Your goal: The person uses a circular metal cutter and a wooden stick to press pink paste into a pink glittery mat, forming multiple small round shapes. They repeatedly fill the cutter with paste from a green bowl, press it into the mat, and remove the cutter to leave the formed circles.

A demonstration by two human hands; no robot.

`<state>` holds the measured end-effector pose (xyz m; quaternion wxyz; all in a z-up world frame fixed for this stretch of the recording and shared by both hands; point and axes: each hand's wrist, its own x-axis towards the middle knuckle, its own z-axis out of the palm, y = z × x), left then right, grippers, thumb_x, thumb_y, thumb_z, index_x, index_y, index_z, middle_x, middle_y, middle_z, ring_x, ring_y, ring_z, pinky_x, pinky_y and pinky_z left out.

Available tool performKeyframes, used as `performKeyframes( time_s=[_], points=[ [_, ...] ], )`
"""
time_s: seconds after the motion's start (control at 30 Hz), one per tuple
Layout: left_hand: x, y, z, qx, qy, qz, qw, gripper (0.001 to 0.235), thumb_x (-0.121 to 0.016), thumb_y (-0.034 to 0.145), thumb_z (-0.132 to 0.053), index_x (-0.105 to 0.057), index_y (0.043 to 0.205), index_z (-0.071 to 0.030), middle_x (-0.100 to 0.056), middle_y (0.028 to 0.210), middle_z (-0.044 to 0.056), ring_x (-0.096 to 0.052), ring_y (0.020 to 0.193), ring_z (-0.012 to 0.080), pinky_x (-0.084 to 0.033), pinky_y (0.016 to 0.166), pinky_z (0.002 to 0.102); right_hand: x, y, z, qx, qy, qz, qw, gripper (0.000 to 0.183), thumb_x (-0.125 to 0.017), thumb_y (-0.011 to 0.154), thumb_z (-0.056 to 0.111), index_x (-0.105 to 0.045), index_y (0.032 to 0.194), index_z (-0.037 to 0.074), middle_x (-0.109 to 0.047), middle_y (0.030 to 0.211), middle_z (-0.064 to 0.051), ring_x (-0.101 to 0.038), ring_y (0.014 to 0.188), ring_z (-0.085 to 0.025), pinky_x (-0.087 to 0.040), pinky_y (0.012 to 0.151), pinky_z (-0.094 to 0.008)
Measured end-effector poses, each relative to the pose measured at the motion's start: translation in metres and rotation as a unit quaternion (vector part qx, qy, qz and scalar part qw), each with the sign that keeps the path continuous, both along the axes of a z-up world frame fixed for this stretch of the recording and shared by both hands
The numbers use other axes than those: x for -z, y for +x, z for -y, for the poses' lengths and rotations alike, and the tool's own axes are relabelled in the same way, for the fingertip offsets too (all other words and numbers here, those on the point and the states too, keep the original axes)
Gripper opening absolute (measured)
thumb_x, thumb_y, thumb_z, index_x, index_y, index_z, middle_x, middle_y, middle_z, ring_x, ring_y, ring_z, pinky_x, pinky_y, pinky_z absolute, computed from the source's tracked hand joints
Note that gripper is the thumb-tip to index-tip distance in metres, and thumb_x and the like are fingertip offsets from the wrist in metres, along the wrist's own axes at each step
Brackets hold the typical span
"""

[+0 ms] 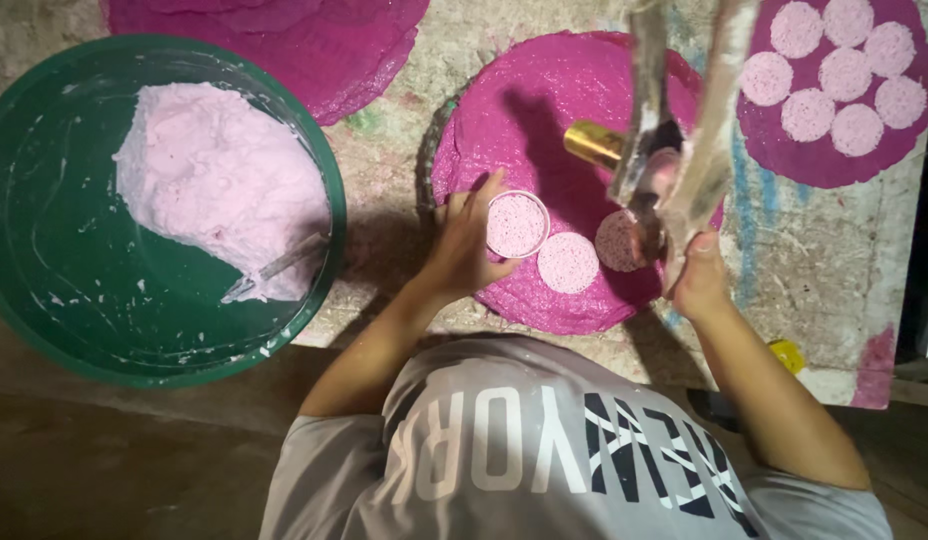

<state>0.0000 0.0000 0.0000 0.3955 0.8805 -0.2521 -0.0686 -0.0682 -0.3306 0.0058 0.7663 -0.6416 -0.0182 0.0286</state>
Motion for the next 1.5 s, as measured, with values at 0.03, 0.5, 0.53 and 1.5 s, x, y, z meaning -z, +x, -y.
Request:
performKeyframes(
  time_s=[0.03, 0.5, 0.53, 1.5],
  points=[
    [-0.006, 0.001, 0.001, 0.003, 0.009, -0.01, 1.0, 0.123, -0.094, 0.068, -0.03, -0.016, 0.16, -0.006, -0.049, 0.147, 0.014, -0.046, 0.131, 0.0352, -0.029, 0.114, 0.054, -0.002, -0.001, -0.001, 0.015, 0.014, -0.002, 1.0, 0.092, -0.051, 0.094, 0.084, -0.047, 0.147, 0.009, -0.06, 0.104, -0.006, -0.059, 0.088, -0.018, -0.048, 0.077, -0.035],
    [0.005, 0.093, 0.015, -0.03, 0.034, -0.001, 0.999, 0.097, -0.077, 0.092, -0.023, -0.015, 0.164, -0.005, -0.051, 0.145, 0.019, -0.04, 0.136, 0.0331, -0.023, 0.113, 0.054, -0.023, 0.0, -0.002, 0.056, 0.048, -0.005, 0.997, 0.089, -0.051, 0.091, 0.085, -0.048, 0.141, 0.011, -0.058, 0.107, -0.008, -0.056, 0.093, -0.021, -0.046, 0.079, -0.036],
    [0.013, 0.093, 0.017, -0.036, 0.05, 0.034, 0.998, 0.092, -0.073, 0.092, -0.019, -0.017, 0.164, -0.006, -0.052, 0.145, 0.018, -0.041, 0.135, 0.0325, -0.024, 0.114, 0.054, -0.025, 0.0, -0.003, 0.051, 0.046, -0.003, 0.998, 0.089, -0.05, 0.092, 0.085, -0.048, 0.141, 0.01, -0.058, 0.108, -0.008, -0.056, 0.094, -0.021, -0.046, 0.08, -0.036],
    [0.013, 0.157, 0.013, 0.11, -0.857, -0.231, 0.447, 0.047, -0.042, 0.106, -0.059, -0.052, 0.087, -0.018, -0.051, 0.075, -0.004, -0.055, 0.077, 0.0138, -0.055, 0.087, 0.042, -0.13, 0.138, -0.084, -0.26, -0.527, -0.156, 0.794, 0.08, -0.025, 0.099, 0.066, -0.072, 0.093, 0.001, -0.065, 0.065, -0.016, -0.067, 0.068, -0.032, -0.053, 0.073, -0.048]
  ],
)
